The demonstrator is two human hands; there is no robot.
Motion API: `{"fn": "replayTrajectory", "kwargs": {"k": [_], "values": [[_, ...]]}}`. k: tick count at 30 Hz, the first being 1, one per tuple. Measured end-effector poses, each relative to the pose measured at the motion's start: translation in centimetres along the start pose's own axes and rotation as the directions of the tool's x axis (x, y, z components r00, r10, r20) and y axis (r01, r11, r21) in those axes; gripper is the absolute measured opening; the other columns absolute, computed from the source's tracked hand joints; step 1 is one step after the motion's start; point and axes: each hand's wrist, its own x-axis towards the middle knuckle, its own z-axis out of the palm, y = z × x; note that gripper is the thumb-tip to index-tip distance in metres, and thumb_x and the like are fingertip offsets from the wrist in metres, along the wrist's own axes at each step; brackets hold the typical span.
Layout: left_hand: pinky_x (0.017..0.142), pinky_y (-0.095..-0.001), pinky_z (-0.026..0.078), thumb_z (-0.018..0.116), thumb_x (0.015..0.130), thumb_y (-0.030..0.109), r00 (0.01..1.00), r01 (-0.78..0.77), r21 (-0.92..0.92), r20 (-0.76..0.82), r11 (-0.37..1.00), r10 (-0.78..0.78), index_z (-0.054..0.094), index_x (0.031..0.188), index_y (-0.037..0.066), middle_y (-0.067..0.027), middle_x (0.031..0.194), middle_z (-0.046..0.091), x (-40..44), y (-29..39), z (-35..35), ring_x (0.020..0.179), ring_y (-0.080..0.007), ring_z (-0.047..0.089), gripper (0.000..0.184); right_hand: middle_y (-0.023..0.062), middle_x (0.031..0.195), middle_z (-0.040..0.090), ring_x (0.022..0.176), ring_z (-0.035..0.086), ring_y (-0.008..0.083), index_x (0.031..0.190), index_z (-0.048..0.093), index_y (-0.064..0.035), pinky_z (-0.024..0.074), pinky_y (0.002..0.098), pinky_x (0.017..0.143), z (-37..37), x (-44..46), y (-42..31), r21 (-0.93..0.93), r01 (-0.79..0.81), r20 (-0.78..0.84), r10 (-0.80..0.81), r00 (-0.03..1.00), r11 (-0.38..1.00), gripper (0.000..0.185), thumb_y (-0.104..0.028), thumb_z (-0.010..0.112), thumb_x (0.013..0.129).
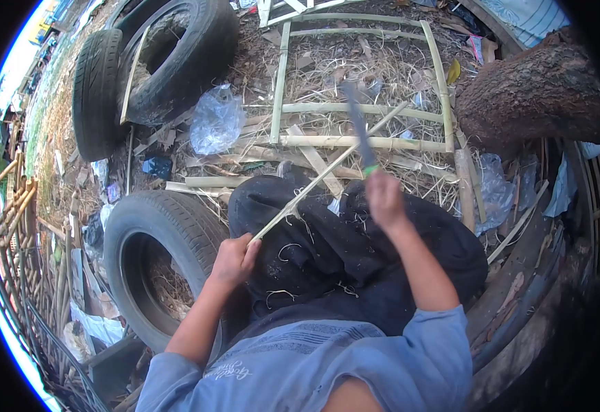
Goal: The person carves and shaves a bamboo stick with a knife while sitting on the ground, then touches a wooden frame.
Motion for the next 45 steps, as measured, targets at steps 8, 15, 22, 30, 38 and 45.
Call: {"fn": "replayTrajectory", "kwargs": {"k": [8,15,22,30,38,45], "values": [[0.050,-0.0400,0.038,0.046,0.098,0.028,0.982,0.073,-0.013,0.174,0.997,-0.070,0.050,0.066,-0.007,-0.0172,0.051,0.043,1.0,0.0,-1.0,0.045,-0.0250,0.042,0.047,0.0196,0.058,0.050,0.054,0.053,0.0390,0.086,0.056,0.0011,0.0408,0.0421,0.053,0.6,-0.2,-1.9,-0.038,0.027,-0.148,-0.032,0.988,0.999,0.038,-0.031,0.040,0.101],[0.053,-0.0417,0.040,0.051,0.096,0.028,0.960,0.180,0.047,0.208,0.982,-0.186,0.054,0.070,-0.007,-0.0225,0.054,0.046,1.4,0.1,-1.1,0.047,-0.0292,0.040,0.044,0.0235,0.063,0.054,0.068,0.059,0.0451,0.089,0.056,0.0026,0.0431,0.0432,0.056,1.2,-1.1,-2.0,0.036,-0.062,-0.070,0.064,0.995,0.997,0.039,-0.032,0.041,0.101],[0.046,-0.0347,0.034,0.052,0.097,0.027,0.968,0.176,0.014,0.181,0.984,-0.175,0.050,0.064,-0.006,-0.0064,0.049,0.041,1.3,0.0,-0.7,0.049,-0.0106,0.036,0.047,0.0094,0.054,0.045,0.050,0.046,0.0227,0.080,0.054,0.0001,0.0366,0.0357,0.050,-0.2,-0.1,-1.2,0.123,-0.112,0.004,0.112,0.994,0.986,0.042,-0.034,0.040,0.101],[0.052,-0.0383,0.042,0.056,0.095,0.025,0.962,0.193,0.052,0.187,0.980,-0.199,0.059,0.074,-0.006,-0.0155,0.052,0.052,1.4,0.5,-1.0,0.047,-0.0222,0.049,0.038,0.0058,0.052,0.042,0.050,0.042,0.0176,0.073,0.052,-0.0002,0.0352,0.0369,0.049,0.7,-0.1,-1.3,0.032,-0.011,-0.011,0.012,1.000,0.999,0.045,-0.034,0.041,0.100],[0.054,-0.0401,0.043,0.057,0.094,0.027,0.969,0.186,0.021,0.164,0.982,-0.187,0.060,0.078,-0.007,-0.0202,0.056,0.053,1.5,-0.2,-0.5,0.047,-0.0284,0.048,0.037,0.0259,0.066,0.059,0.068,0.064,0.0412,0.085,0.061,0.0023,0.0479,0.0462,0.057,2.5,-1.7,-2.7,-0.078,-0.047,0.135,0.057,0.989,0.996,0.040,-0.033,0.047,0.098],[0.054,-0.0404,0.043,0.057,0.094,0.026,0.960,0.233,0.023,0.156,0.972,-0.234,0.061,0.078,-0.007,-0.0209,0.057,0.053,0.9,0.4,0.0,0.047,-0.0288,0.048,0.037,0.0280,0.065,0.058,0.067,0.062,0.0443,0.086,0.061,0.0028,0.0479,0.0482,0.060,4.5,-3.4,-2.8,-0.085,-0.037,0.136,0.048,0.990,0.996,0.041,-0.034,0.047,0.097]]}}
